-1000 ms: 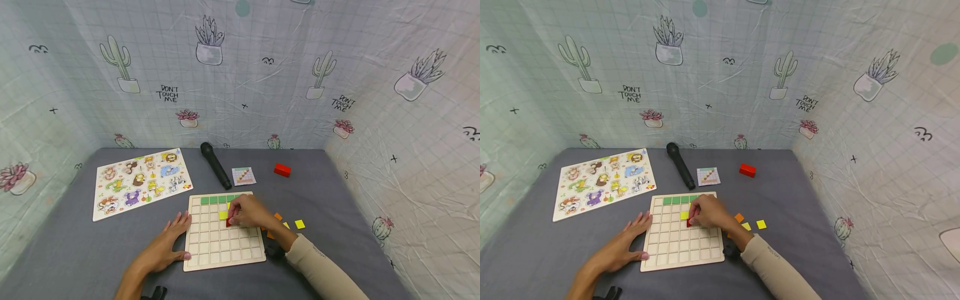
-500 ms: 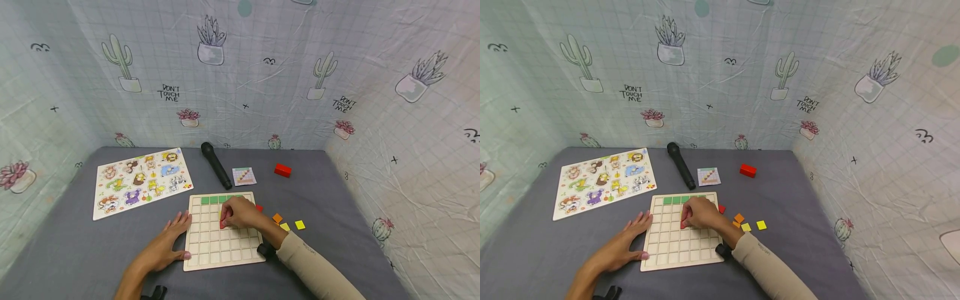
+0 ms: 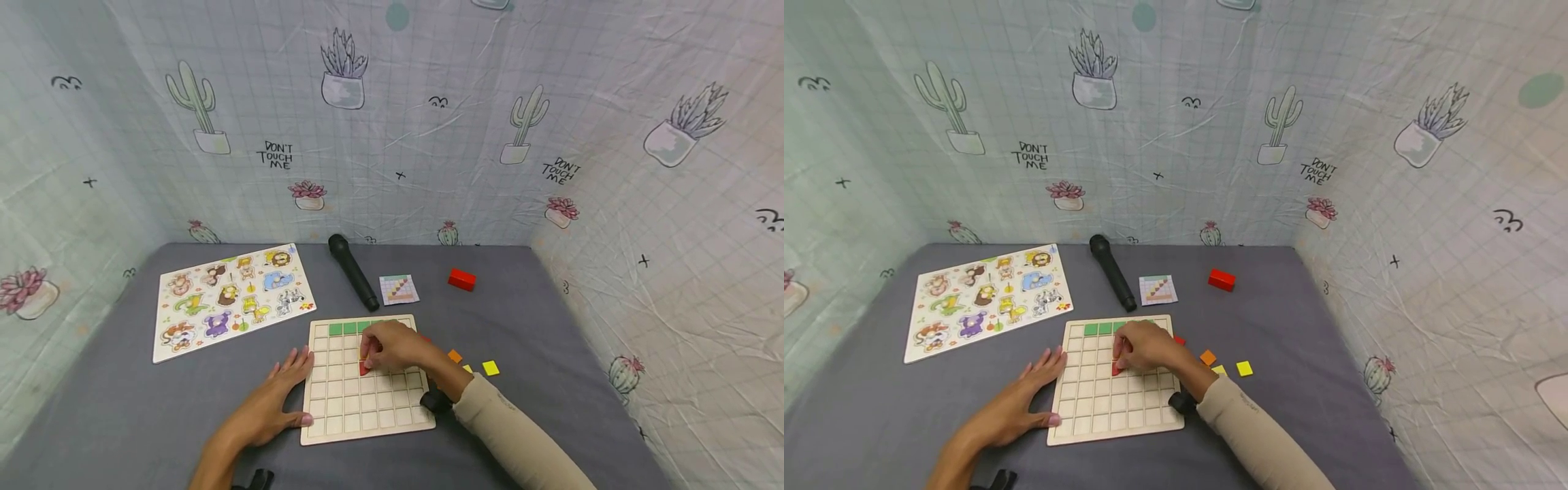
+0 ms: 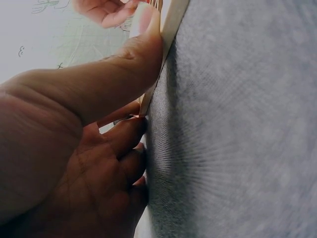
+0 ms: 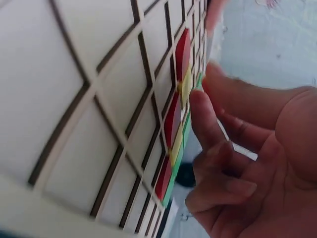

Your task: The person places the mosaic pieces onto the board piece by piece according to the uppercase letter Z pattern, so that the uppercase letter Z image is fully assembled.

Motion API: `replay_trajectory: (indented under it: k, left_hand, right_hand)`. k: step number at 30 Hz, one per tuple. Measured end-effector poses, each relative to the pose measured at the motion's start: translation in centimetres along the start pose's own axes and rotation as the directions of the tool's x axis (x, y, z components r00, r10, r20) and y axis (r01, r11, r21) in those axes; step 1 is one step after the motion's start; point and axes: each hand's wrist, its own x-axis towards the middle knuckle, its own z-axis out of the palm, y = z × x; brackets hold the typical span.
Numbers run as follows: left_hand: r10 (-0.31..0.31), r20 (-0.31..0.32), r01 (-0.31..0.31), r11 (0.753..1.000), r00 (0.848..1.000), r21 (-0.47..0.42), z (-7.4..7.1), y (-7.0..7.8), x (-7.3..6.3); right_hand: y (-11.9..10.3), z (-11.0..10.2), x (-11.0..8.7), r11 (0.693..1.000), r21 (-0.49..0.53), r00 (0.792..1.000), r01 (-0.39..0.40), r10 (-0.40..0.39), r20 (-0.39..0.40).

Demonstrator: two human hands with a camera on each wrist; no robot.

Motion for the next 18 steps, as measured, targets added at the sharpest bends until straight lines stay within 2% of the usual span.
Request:
replay_trajectory:
  k: [4,7,11,15,18]
  left_hand:
    - [-0.002,0.005,0.002,1.0,1.0,-0.011,0.1,-0.1,0.1]
    - [-0.011,0.014,0.011,1.0,1.0,-0.01,-0.1,-0.1,0.1]
    - [0.009,0.002,-0.009,1.0,1.0,-0.004,-0.2,0.0,0.1]
    - [0.018,-0.002,-0.018,1.0,1.0,0.006,-0.1,0.0,0.2]
    - [0.0,0.009,0.0,1.0,1.0,0.005,-0.1,0.0,0.2]
  right_hand:
    - [1.0,-0.4,-0.5,0.998,0.064,0.999,0.01,-0.006,-0.051]
    - [1.5,-0.5,-0.8,0.995,0.096,0.999,0.0,0.005,-0.048]
    - [1.7,-0.5,-0.8,0.993,0.122,0.999,0.001,0.005,-0.046]
    - [2.3,-0.9,-0.8,0.989,0.15,0.998,0.007,0.004,-0.069]
    - [2.8,-1.6,-1.3,0.984,0.179,0.995,-0.003,0.022,-0.102]
